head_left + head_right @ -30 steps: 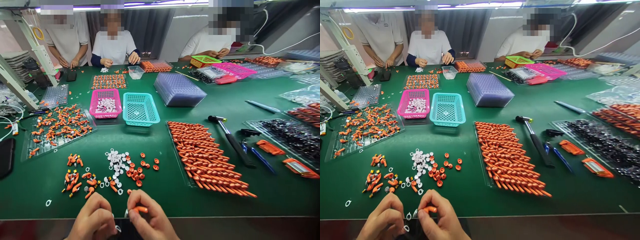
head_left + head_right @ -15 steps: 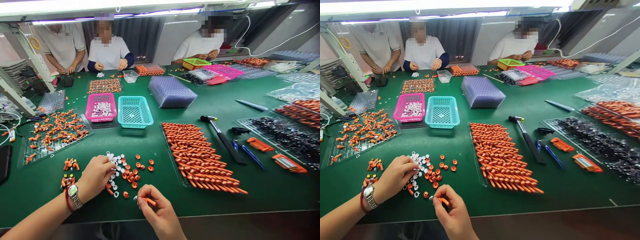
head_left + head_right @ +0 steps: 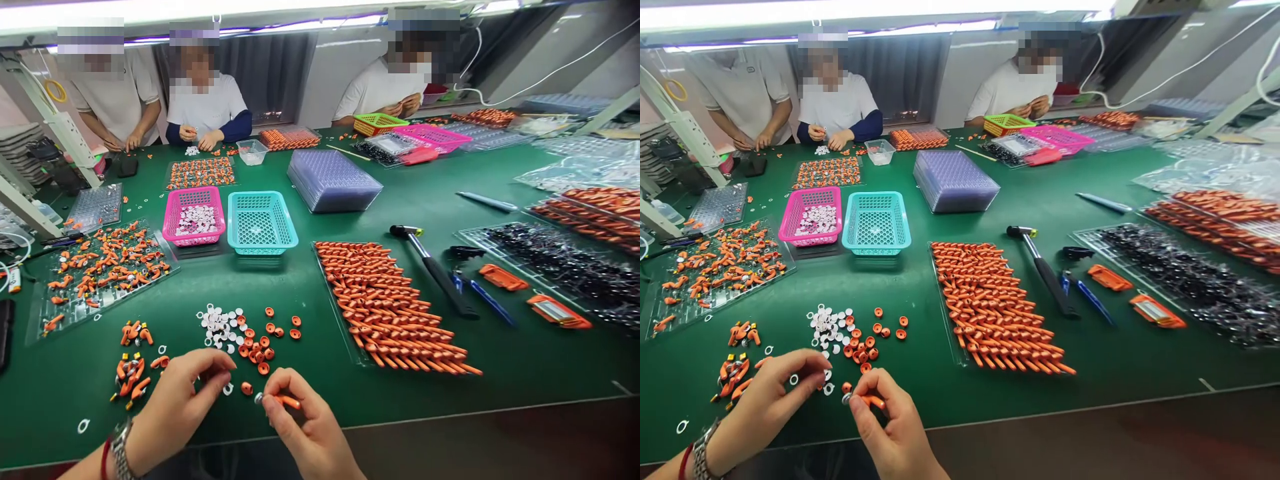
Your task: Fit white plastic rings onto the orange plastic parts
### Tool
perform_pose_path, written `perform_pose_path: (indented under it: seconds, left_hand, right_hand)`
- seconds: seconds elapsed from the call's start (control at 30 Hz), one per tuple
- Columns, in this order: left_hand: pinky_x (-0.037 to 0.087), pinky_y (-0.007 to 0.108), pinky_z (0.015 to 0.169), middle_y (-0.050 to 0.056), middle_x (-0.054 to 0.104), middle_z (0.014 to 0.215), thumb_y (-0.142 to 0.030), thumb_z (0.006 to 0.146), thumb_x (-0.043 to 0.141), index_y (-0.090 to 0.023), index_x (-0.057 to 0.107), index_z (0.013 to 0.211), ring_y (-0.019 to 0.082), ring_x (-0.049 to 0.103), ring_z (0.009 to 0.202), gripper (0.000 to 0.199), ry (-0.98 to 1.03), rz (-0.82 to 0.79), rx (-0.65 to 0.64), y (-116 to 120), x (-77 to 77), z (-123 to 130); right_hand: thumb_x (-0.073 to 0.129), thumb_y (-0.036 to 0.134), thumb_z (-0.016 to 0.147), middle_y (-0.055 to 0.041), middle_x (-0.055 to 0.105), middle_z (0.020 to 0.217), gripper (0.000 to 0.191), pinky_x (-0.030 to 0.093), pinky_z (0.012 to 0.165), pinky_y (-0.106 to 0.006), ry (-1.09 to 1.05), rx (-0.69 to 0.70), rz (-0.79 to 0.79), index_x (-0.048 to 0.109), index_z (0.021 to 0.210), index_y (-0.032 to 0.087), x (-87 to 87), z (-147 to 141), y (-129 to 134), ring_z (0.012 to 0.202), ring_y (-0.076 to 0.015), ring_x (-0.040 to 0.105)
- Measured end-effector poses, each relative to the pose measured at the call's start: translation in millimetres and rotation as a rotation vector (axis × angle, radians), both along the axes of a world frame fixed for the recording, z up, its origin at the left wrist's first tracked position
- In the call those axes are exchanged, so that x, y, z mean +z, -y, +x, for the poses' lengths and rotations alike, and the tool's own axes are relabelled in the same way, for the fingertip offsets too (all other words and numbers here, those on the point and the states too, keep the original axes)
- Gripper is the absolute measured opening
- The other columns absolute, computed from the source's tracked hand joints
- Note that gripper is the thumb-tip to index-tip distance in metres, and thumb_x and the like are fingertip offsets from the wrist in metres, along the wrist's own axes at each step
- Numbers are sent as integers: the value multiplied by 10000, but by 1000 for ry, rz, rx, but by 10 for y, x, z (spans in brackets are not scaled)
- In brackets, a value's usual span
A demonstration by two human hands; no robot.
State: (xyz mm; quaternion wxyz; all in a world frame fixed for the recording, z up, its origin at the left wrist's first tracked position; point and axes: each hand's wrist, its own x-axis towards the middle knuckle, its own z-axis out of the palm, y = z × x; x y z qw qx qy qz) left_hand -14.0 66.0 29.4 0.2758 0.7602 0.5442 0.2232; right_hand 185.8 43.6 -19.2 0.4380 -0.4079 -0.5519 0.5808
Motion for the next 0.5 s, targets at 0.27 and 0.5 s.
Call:
perform_pose_path:
  seconds: [0.27,0.5]
  left_hand:
    - [579,171,657,3,806,799,-185,728,765,-270,810,884,171,750,727,184,593,-360,223,360,-202,7]
    - [557,124,590,-18,776,669,-126,668,814,-238,793,766,131,721,587,150,554,-88,239,413,-159,56]
  right_hand:
    - [500,350,928,22,465,711,209,398,626,-250,59,64,0,515,786,197,127,-124,64,641,-143,442]
    - [501,295,898,45,468,665,164,413,943,-339,137,99,27,507,763,202,98,-181,103,616,-131,462]
